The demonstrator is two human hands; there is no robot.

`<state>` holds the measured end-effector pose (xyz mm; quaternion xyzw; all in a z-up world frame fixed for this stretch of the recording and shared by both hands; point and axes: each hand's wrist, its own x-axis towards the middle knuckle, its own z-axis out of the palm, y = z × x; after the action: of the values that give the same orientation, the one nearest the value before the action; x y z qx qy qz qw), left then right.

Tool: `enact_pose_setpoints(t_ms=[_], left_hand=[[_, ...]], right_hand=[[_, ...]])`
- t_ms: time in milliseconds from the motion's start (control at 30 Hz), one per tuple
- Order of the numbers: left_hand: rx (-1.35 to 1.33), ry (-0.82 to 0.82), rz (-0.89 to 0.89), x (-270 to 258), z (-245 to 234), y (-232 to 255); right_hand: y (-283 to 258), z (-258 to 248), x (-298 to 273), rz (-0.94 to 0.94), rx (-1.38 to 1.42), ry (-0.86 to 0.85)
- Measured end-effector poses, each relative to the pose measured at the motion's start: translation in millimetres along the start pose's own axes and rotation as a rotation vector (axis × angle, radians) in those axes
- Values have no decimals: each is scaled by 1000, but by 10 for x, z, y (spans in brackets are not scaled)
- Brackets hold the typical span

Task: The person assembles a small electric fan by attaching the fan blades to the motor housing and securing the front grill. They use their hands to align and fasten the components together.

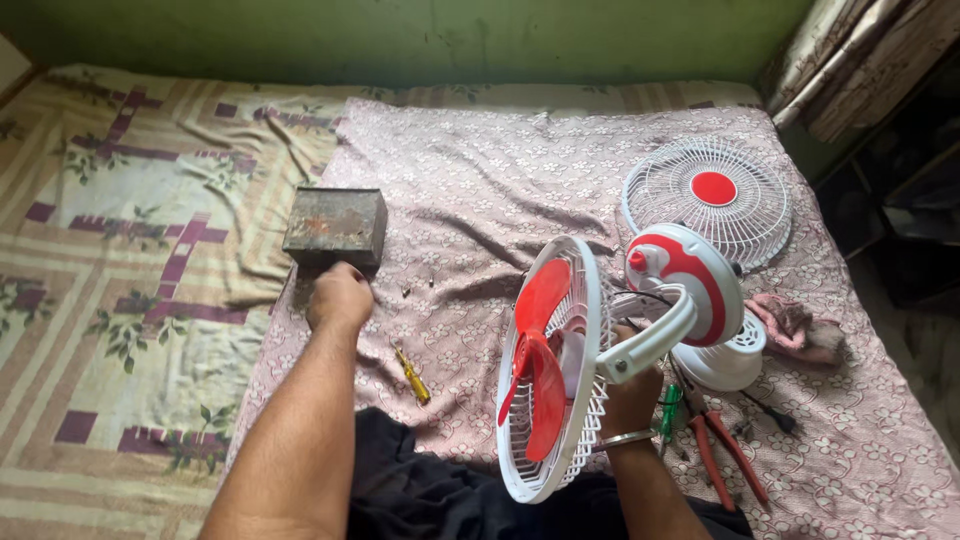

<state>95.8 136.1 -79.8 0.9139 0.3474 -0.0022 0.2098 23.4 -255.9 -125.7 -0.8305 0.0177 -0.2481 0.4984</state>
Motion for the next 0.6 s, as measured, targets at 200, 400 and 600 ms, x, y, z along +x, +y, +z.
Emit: enact_pose_setpoints(t_ms=[200, 400, 600], left_hand=[[464, -331, 319, -192, 425, -53], [387, -229, 296, -133, 952, -501], [276, -390, 62, -141, 719, -427]], right_hand=[[1, 5, -63, -1, 8, 19], [122, 42, -60, 9, -66, 34], [200, 41, -95, -50, -48, 43]])
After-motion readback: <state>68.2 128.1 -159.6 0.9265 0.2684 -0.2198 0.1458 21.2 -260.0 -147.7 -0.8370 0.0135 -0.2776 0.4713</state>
